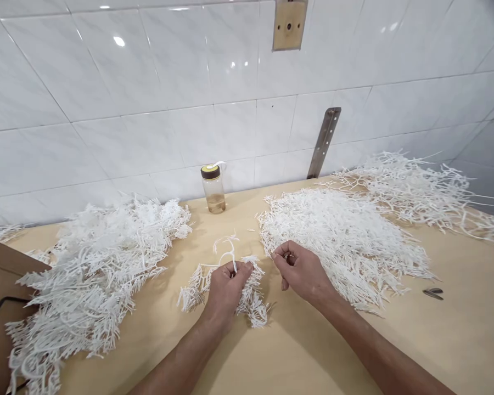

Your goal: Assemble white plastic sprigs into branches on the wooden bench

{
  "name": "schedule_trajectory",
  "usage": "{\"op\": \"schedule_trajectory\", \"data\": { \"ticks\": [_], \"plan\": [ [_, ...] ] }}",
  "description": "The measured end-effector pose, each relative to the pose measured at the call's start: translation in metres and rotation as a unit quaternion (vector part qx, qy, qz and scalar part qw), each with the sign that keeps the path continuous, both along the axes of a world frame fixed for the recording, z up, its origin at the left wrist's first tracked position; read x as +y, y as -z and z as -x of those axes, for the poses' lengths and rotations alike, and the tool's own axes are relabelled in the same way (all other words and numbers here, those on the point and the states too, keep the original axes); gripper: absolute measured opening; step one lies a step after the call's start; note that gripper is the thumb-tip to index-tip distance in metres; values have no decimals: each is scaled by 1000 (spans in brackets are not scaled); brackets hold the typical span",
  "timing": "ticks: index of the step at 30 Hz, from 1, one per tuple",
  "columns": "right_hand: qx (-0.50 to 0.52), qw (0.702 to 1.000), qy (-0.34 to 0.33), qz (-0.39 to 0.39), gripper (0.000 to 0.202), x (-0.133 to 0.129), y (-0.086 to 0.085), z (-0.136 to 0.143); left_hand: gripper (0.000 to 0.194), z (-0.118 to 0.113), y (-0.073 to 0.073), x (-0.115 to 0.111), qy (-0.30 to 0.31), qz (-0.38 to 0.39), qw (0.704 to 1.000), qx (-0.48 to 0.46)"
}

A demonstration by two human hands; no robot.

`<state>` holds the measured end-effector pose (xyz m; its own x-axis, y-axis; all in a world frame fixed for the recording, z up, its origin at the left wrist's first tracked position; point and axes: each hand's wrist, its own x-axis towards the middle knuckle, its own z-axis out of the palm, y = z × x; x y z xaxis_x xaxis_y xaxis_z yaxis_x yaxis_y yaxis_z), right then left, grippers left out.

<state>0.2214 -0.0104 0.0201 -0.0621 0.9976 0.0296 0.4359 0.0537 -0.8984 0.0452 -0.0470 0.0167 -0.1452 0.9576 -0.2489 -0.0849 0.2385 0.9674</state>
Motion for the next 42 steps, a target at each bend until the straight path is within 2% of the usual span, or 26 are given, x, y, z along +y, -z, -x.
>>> {"op": "schedule_trajectory", "data": {
  "ticks": [4, 7, 10, 12, 14, 17, 20, 24, 29, 32, 37, 39, 42],
  "plan": [
    [-5, 997, 11, -70, 15, 1, -8, -8, 46, 3, 6, 4, -2, 5, 1000, -24],
    [-62, 986, 49, -147, 15, 9, -14, -26, 47, 3, 10, 6, 6, 3, 1000, -21],
    [-119, 937, 140, -297, 15, 17, -19, -47, 48, 3, 10, 7, 13, 5, 1000, -21],
    [-123, 904, 185, -366, 21, 20, -22, -58, 48, 3, 9, 6, 16, 5, 1000, -20],
    [-121, 892, 205, -384, 27, 21, -25, -65, 47, 2, 6, 4, 16, 6, 1000, -22],
    [-123, 890, 223, -377, 29, 19, -26, -67, 48, 0, 0, 1, 16, 14, 999, -31],
    [-118, 906, 205, -352, 26, 16, -24, -60, 49, 0, -5, 1, 27, 26, 998, -47],
    [-89, 930, 120, -337, 20, 8, -18, -37, 51, 2, -8, 2, 35, 45, 997, -58],
    [-101, 899, 44, -424, 20, -2, -13, -13, 51, 4, -7, 2, 45, 45, 996, -70],
    [-81, 915, -11, -396, 20, -7, -9, -5, 51, 3, -9, 2, 44, 48, 995, -75],
    [-33, 975, -97, -199, 20, -18, 0, 10, 46, 2, -14, 2, 26, 54, 994, -87],
    [-32, 983, -107, -145, 23, -19, 2, 15, 46, 3, -13, 2, 30, 50, 994, -91],
    [-37, 988, -112, -104, 22, -17, 3, 18, 45, 3, -11, 2, 47, 34, 994, -93]
  ]
}}
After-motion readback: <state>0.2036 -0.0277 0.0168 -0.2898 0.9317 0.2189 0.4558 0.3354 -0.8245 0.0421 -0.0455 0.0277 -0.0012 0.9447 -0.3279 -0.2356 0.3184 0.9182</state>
